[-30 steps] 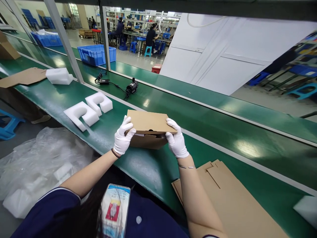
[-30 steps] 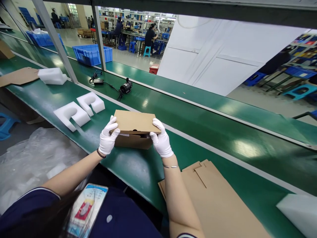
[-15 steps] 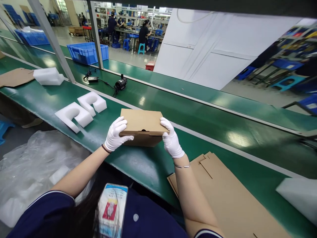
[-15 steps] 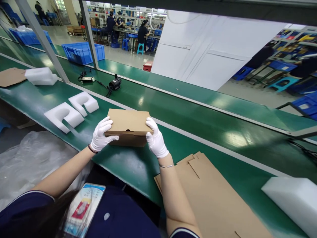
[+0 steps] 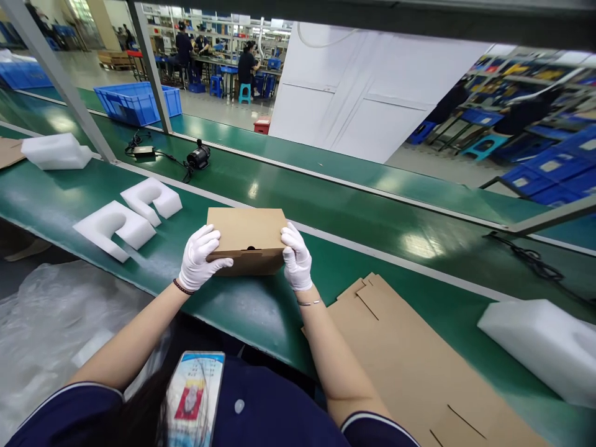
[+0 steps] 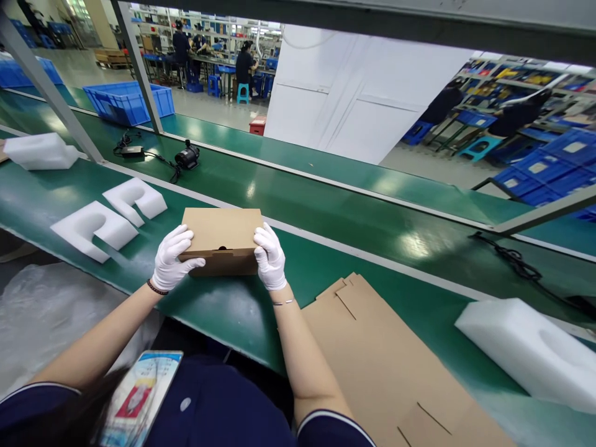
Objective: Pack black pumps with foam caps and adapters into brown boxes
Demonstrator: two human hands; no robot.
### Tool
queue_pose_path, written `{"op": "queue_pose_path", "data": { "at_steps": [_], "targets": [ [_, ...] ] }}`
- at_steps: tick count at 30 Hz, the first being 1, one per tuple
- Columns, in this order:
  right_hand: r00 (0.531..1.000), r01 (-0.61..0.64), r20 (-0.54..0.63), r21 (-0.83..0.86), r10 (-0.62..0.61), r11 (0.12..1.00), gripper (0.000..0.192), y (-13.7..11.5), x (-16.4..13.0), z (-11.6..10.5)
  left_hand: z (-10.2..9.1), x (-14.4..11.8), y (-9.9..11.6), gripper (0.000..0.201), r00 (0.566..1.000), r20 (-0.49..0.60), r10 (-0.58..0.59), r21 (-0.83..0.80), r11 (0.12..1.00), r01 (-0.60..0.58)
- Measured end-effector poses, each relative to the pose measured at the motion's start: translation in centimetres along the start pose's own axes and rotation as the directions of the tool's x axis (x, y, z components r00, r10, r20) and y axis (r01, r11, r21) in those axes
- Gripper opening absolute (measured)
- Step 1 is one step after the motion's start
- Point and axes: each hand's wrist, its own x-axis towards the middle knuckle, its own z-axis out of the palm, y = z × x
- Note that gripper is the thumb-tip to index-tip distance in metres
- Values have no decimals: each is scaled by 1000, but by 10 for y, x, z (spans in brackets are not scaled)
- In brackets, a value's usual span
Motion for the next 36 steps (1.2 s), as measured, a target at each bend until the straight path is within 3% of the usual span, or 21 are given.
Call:
{"op": "queue_pose_path", "data": {
  "at_steps": [8, 13, 16, 20, 26, 30, 36],
  "targets": [
    [992, 7, -123, 12, -5, 1000, 22, -6, -3, 8, 10, 13, 29, 62, 998, 45, 53, 259, 964, -62],
    [994, 23, -101, -38, -27, 999, 18, -7, -7, 6, 15, 14, 23, 55, 997, 38, 63, 232, 970, -70],
    [990, 118, -73, -91, -124, 989, 20, -5, -11, 4, 16, 15, 15, 46, 996, 43, 83, 221, 971, -90],
    [980, 176, -39, -284, -195, 942, 37, -1, -14, 2, 17, 16, 7, 39, 992, 96, 87, 200, 974, -105],
    [969, 207, -13, -512, -248, 834, 33, -12, -5, 3, 19, 17, 16, 38, 997, 55, 52, 289, 955, -65],
    [959, 269, 71, -531, -275, 804, 36, -27, 0, 10, 26, 20, 30, 40, 999, 29, 46, 329, 943, -53],
    [970, 223, 14, -463, -244, 858, 53, -23, -14, 22, 34, 14, 31, 39, 998, -41, 49, 287, 957, -35]
  ]
}}
